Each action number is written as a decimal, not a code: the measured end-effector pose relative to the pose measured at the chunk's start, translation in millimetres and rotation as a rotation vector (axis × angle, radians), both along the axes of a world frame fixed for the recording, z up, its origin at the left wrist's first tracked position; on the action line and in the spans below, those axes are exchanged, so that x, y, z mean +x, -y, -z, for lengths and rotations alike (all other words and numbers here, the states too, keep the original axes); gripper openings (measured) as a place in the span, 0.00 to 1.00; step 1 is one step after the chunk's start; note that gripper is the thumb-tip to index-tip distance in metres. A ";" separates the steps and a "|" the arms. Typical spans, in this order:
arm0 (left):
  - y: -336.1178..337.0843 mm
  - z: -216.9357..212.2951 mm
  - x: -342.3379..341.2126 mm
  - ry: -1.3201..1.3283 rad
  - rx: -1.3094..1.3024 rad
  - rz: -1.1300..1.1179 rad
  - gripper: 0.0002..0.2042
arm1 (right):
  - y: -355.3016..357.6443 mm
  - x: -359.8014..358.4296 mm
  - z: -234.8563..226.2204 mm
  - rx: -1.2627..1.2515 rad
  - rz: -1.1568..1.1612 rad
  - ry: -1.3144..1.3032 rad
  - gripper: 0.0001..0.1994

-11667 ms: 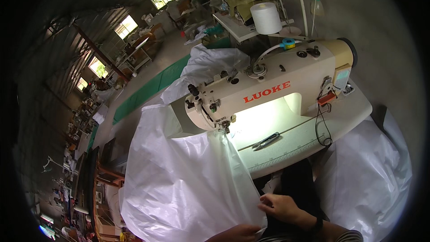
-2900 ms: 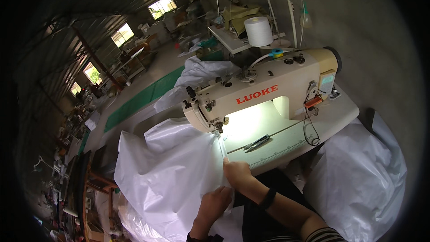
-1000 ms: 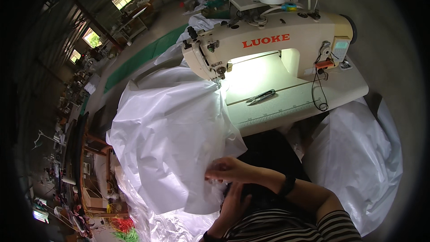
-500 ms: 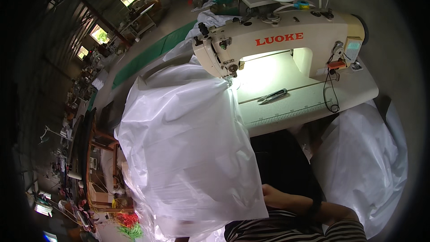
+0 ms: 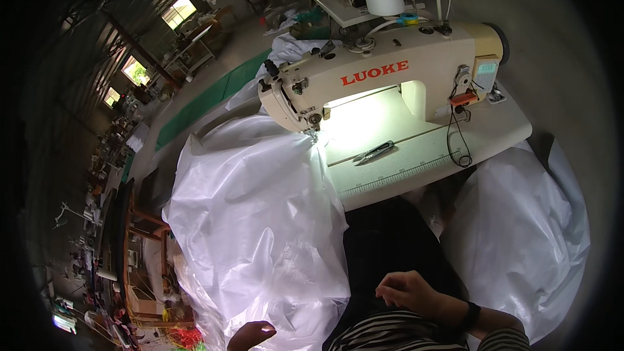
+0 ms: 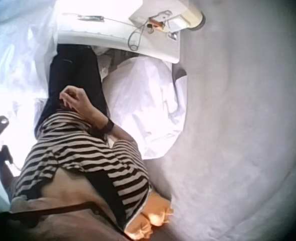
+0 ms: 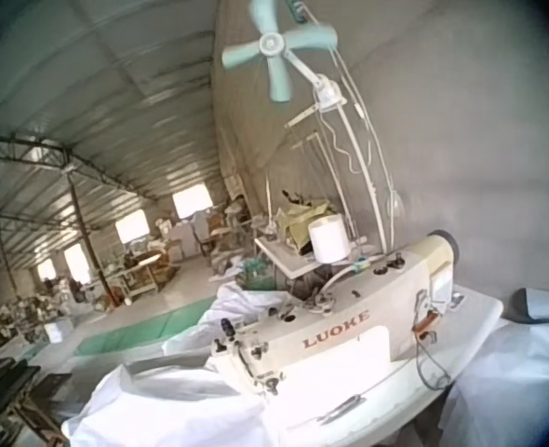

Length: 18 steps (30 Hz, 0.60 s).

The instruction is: Sewing together large white plastic sheets using an industrial sewing machine in a manufacturing facility.

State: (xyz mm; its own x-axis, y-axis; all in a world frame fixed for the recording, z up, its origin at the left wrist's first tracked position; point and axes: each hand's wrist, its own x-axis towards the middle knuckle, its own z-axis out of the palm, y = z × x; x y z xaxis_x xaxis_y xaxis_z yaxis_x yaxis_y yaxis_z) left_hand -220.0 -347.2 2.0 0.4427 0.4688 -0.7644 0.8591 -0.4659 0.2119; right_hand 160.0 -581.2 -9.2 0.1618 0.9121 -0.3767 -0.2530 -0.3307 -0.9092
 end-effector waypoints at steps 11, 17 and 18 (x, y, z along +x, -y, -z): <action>10.9 -34.8 147.9 0.780 0.381 -0.020 0.18 | -55.2 -7.4 -14.2 0.287 -0.224 0.536 0.10; 103.6 -51.8 157.0 0.886 -0.364 0.543 0.06 | -27.7 -13.0 -24.0 0.245 -0.164 0.360 0.15; 104.3 -55.4 153.8 0.882 -0.375 0.530 0.06 | -22.6 -13.7 -22.0 0.206 -0.202 0.426 0.15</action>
